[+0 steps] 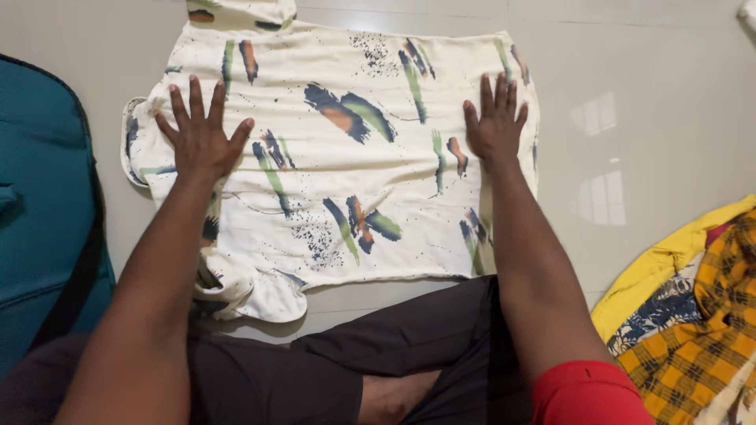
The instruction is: The person buttons a long-sleeved shirt, spreads it flat on the floor, and folds the sleeves and sides inward to create a rectangular shape.
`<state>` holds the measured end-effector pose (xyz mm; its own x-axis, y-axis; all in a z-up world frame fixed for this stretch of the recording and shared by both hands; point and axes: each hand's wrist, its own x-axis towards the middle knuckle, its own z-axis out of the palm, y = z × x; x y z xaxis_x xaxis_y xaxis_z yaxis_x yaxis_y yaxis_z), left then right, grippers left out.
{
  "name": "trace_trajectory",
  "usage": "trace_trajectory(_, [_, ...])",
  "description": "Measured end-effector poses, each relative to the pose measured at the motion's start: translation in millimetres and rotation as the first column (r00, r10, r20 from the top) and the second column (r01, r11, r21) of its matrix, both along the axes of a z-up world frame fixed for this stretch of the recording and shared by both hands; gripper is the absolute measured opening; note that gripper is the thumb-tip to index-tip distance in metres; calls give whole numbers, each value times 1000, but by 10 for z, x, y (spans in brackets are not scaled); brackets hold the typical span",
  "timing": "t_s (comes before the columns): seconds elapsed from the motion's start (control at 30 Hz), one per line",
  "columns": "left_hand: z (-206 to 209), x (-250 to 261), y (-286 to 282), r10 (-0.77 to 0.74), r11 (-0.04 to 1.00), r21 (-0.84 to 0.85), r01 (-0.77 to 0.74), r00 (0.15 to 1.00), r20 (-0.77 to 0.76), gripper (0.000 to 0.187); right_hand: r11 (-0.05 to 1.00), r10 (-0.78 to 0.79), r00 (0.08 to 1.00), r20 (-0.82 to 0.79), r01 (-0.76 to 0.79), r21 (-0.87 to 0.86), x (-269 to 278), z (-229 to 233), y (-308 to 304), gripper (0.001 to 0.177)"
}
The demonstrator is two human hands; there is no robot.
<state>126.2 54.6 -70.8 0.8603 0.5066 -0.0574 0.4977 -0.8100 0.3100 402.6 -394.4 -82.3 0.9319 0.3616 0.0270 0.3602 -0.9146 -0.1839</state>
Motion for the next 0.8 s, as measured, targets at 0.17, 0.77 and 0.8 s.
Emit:
trace_trajectory(0.17, [-56, 6, 56, 8, 1000, 19, -8, 1000, 3, 87, 1000, -9, 1000, -22, 9, -11, 150, 5, 28, 68])
trace_trajectory(0.77, [940, -1980, -962, -454, 881, -78, 466, 791, -410, 59, 874, 445, 824, -351, -486, -33, -2229, 596, -423, 35])
trace_trajectory(0.8, [913, -1976, -986, -464, 869, -23, 494, 800, -380, 64, 866, 459, 820, -343, -498, -32, -2402, 606, -292, 35])
